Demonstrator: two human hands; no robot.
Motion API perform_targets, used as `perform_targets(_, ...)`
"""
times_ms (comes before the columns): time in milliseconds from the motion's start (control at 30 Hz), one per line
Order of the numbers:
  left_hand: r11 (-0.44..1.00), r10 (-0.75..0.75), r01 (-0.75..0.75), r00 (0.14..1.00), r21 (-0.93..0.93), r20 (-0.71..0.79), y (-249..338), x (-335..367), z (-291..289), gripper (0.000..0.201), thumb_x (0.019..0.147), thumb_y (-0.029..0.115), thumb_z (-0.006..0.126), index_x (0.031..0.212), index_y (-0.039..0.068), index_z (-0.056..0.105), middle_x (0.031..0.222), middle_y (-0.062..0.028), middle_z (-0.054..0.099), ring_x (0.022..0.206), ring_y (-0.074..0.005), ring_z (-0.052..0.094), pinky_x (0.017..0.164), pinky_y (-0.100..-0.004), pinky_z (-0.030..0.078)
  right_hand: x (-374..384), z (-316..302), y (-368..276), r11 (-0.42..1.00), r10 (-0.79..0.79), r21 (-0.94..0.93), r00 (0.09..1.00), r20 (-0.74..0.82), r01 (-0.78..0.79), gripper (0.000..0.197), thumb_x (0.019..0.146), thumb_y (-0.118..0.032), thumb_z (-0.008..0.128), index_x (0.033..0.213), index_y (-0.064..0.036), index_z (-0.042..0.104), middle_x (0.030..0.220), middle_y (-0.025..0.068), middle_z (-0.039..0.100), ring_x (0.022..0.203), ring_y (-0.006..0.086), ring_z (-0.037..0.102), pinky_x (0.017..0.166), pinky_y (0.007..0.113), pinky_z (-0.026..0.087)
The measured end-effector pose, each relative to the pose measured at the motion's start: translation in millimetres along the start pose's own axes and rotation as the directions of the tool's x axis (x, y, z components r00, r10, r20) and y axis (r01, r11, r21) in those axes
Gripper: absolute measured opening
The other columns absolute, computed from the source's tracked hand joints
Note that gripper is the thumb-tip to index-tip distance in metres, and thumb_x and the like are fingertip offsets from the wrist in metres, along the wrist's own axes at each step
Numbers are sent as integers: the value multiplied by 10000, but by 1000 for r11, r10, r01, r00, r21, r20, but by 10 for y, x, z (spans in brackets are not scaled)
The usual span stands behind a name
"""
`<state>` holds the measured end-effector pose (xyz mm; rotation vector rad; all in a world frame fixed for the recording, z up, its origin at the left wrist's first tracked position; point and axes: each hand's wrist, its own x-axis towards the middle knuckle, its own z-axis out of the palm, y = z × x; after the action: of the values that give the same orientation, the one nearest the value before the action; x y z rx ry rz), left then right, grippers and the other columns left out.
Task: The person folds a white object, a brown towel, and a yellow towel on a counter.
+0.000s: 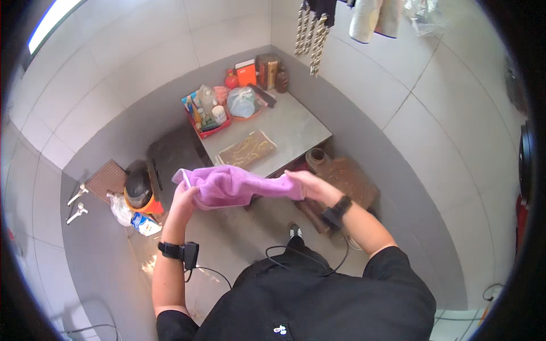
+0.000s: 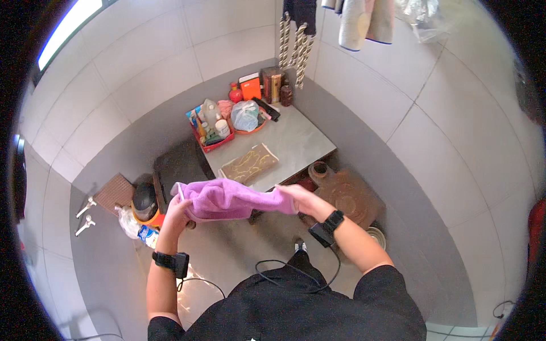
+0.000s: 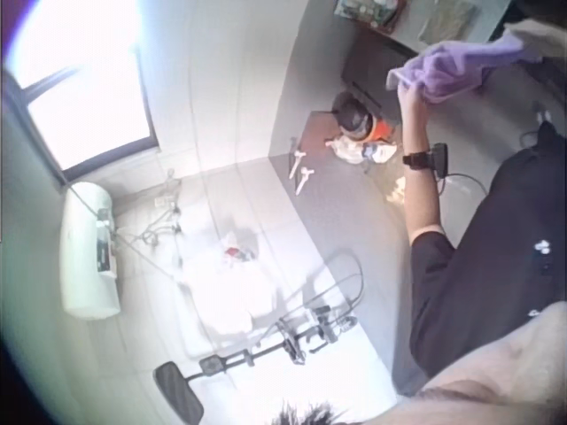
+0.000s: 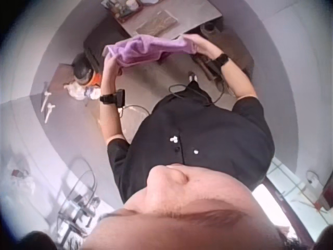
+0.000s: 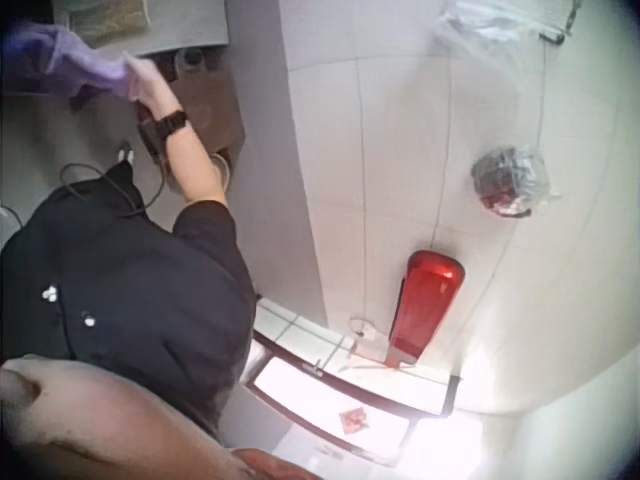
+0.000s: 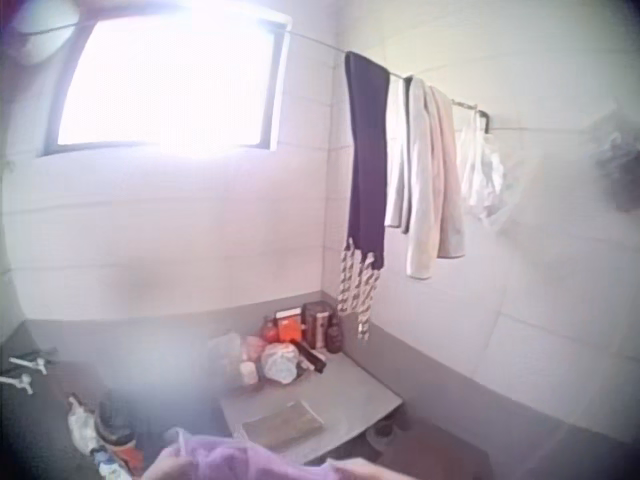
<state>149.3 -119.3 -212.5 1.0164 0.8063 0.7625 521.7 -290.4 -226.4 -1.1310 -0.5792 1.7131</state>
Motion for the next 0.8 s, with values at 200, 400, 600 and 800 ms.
perform_targets(200,985,78,-85,996,-152,-54,359,-110,-129,442,876,1,671,1291,-27,523,1155,-115,662,1021,-210,666,919,-348,536,600,16,972,697,479,398,800,361,-597,358,1022,-266,561,1283,-21,566,1192,126,674,1046,193,677,974,345,545)
perform_targets(400,940,-310,248,909,-237,-278,-1240,-531,-1058,336,956,79,615,1267,-38,566,1174,-109,665,1095,-263,644,993,-405,512,954,347,1237,948,207,183,942,266,-260,293,1032,-161,507,1250,12,598,1228,126,652,1109,196,631,1004,371,505)
perform_targets(600,970,-222,241,908,11,-355,-1085,-540,-1128,342,1052,260,474,1284,22,557,1190,-109,656,1049,-217,643,937,-360,515,978,75,924,982,-170,73,985,-37,172,163,1027,-189,532,1074,-47,599,1011,31,644,932,129,608,852,307,494)
perform_targets(800,957,-52,172,894,234,-445,-1274,-780,-894,406,922,187,677,1241,-27,542,1135,-110,631,996,-179,617,889,-315,504,837,5,662,965,-253,-91,966,-50,248,160,1019,-192,561,1084,-49,591,996,-3,630,891,91,590,819,263,488)
